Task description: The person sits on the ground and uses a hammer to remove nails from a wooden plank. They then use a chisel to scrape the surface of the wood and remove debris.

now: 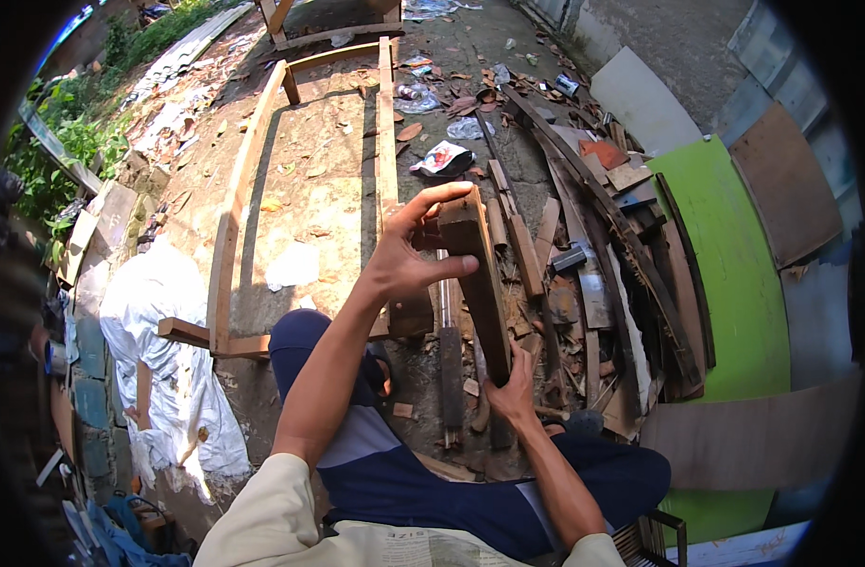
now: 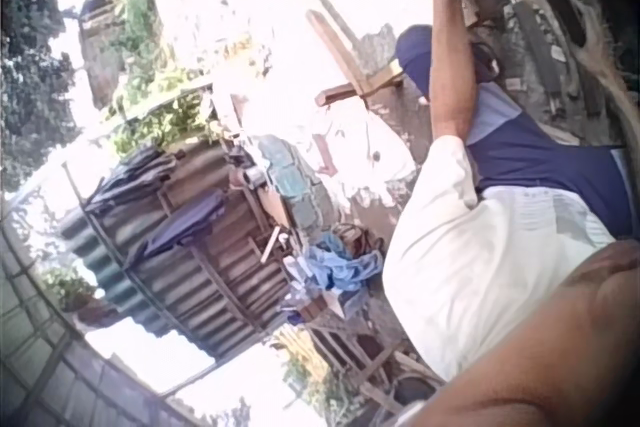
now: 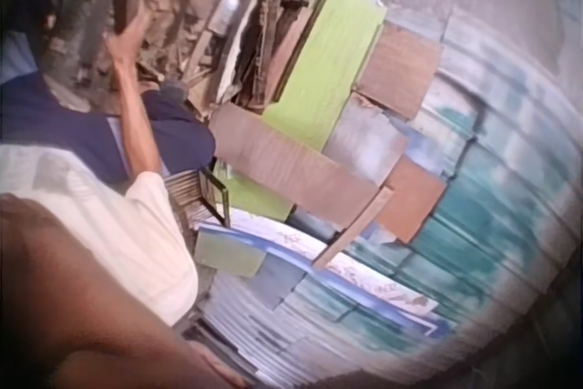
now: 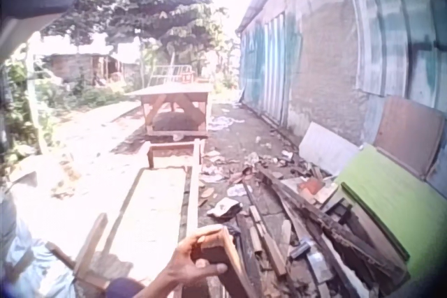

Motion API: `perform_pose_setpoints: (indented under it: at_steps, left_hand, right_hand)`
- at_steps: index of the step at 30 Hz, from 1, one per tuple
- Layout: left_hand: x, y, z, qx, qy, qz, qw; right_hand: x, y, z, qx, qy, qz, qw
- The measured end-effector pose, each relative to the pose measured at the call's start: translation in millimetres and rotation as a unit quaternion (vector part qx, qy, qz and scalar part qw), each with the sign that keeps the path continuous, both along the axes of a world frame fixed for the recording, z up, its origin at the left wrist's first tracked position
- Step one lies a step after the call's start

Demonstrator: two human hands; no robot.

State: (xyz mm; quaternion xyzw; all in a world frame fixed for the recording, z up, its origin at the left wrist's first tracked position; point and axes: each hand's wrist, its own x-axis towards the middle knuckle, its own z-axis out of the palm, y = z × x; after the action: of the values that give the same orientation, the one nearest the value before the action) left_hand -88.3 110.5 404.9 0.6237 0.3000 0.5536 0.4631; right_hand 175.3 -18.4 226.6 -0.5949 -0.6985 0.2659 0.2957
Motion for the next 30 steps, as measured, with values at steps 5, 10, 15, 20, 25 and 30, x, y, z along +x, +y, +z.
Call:
perform_pose_setpoints:
  at_steps: [5,10,15,20,25,30]
  left_hand:
    - [-25.0,11.8,-1.5,-0.048,-0.063,0.127,0.989]
    - [-21.6,25.6,-9.1,-0.115,0.052,0.270,0.955]
    - [-15.4,53.2,-8.2,-0.208,0.162,0.254,0.931]
    - [-64.8,111.6,-52.7,-0.318,0.212,0.189,0.904]
    - [-60.8,146.3,-102.6,-0.339,0.313,0.206,0.863]
    - [-100.9,152.9,-172.7,-0.354,0.266,0.243,0.863]
  right_hand:
    - [1.7,4.6,27.6,-0.006,0.053,0.094,0.994]
    - [-12.6,9.1,60.9,0.004,0.076,0.104,0.992]
    - [-9.6,27.7,85.8,-0.044,0.066,0.114,0.990]
    - [-11.1,37.1,109.0,-0.106,0.176,0.128,0.970]
    - [-22.4,58.9,100.0,-0.216,0.236,0.077,0.944]
    - [-60.9,82.4,108.9,-0.276,0.288,0.062,0.915]
